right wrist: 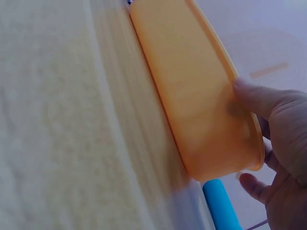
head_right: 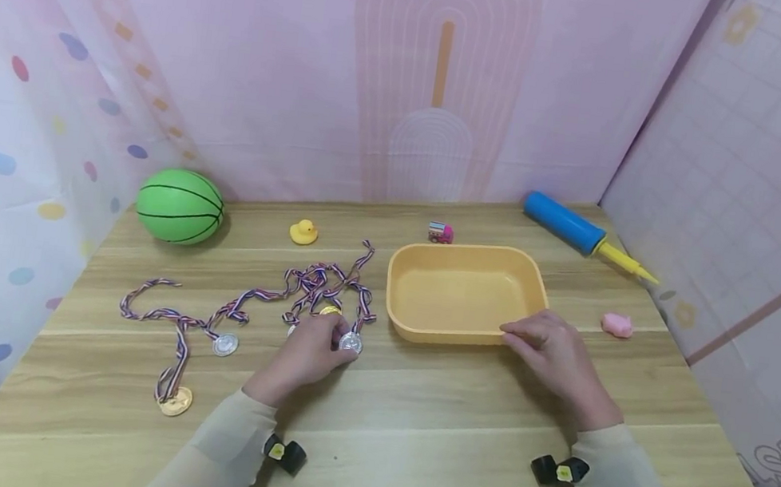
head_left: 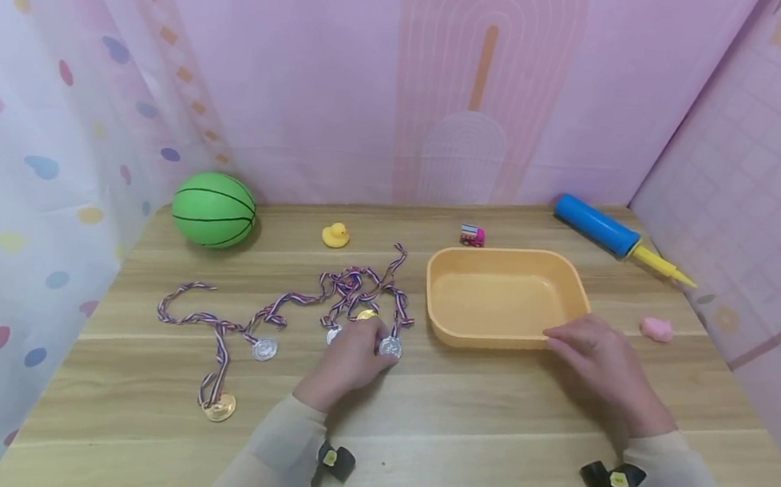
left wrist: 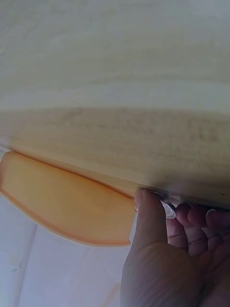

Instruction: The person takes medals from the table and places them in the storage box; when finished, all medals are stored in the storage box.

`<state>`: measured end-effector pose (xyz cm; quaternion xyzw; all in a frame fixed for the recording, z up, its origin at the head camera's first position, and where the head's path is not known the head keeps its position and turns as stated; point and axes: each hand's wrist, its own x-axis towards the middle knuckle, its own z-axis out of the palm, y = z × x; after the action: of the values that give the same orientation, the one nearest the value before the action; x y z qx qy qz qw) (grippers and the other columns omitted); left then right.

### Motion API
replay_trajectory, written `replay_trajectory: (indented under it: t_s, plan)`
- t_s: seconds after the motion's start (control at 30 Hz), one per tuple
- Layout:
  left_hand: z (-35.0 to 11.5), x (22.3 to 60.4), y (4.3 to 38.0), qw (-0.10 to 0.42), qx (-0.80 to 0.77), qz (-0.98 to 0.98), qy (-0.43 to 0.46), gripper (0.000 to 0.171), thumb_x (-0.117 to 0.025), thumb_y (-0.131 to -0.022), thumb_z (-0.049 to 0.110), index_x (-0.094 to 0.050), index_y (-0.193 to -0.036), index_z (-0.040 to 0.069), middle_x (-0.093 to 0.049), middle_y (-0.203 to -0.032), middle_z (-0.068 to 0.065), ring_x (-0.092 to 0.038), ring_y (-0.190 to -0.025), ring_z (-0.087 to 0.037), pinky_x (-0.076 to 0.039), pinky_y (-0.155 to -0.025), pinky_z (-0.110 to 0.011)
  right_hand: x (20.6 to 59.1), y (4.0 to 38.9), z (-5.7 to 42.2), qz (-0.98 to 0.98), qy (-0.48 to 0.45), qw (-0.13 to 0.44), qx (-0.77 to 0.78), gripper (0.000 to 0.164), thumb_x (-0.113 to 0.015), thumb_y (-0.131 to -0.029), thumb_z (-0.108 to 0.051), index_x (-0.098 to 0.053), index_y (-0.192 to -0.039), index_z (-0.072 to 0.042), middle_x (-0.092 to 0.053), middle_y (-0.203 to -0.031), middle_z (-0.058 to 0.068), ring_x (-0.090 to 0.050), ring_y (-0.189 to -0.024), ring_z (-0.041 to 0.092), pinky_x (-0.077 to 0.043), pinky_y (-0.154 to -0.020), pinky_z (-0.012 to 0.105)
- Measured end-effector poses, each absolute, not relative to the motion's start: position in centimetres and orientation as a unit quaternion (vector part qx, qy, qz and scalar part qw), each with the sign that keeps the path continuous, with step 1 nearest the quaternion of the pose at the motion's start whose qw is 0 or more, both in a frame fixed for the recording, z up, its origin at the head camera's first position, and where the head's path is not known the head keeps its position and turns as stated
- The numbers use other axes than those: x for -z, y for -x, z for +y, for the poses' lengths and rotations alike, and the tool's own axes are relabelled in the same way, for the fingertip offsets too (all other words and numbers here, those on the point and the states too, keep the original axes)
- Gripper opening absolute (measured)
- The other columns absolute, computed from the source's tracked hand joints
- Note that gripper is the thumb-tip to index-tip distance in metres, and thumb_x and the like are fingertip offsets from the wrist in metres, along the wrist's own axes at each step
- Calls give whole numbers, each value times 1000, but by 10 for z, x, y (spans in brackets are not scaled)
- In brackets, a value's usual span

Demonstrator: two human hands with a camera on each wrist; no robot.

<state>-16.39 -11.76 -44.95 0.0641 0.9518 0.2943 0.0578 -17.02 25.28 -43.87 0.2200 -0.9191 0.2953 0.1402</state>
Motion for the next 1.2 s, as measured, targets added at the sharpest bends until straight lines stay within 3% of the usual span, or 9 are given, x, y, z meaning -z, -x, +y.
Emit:
replay_trajectory:
  t_s: [0.2,0.37,0.73,0.9,1.07,1.2]
  plan:
    - [-121,449,165,42,-290,953,-77,15,-74,-82,17,-59,-82,12,-53,-70,2,-49,-65,-15,-43,-58,-29,439,173,248,-912,-220,131,-320,13,-74,-85,-20,-77,-98,-17,-69,-87,-10,-54,-81,8,-44,-69,24]
    - [-126,447,166,31,-312,945,-91,15,-71,-85,17,-59,-77,12,-53,-68,2,-48,-64,-16,-41,-58,-30,440,172,246,-909,-204,115,-345,13,-74,-86,-23,-77,-97,-17,-66,-85,-9,-54,-78,8,-44,-66,23]
    - [-141,429,173,16,-428,903,-43,6,-64,-92,15,-66,-90,10,-61,-78,-1,-54,-70,-17,-48,-61,-30,442,174,245,-900,-210,128,-361,13,-76,-84,-19,-77,-96,-18,-65,-85,-9,-54,-78,7,-44,-67,20]
    - [-145,410,171,-10,-466,884,-39,9,-66,-91,18,-71,-94,11,-66,-86,-1,-57,-77,-17,-50,-68,-32,442,174,245,-898,-210,129,-366,13,-76,-84,-17,-77,-97,-17,-64,-85,-10,-54,-78,7,-43,-67,20]
    - [-146,385,171,-48,-477,875,-62,12,-69,-89,16,-73,-96,6,-67,-86,-4,-56,-74,-18,-49,-63,-29,442,174,246,-898,-205,121,-370,14,-76,-84,-18,-77,-97,-17,-65,-85,-10,-54,-78,8,-43,-67,21]
    - [-145,362,172,-42,-496,865,-56,17,-68,-90,17,-73,-101,6,-68,-90,-5,-58,-77,-18,-50,-66,-29,443,174,246,-899,-205,116,-371,14,-75,-84,-19,-77,-98,-18,-65,-85,-10,-53,-77,8,-43,-66,22]
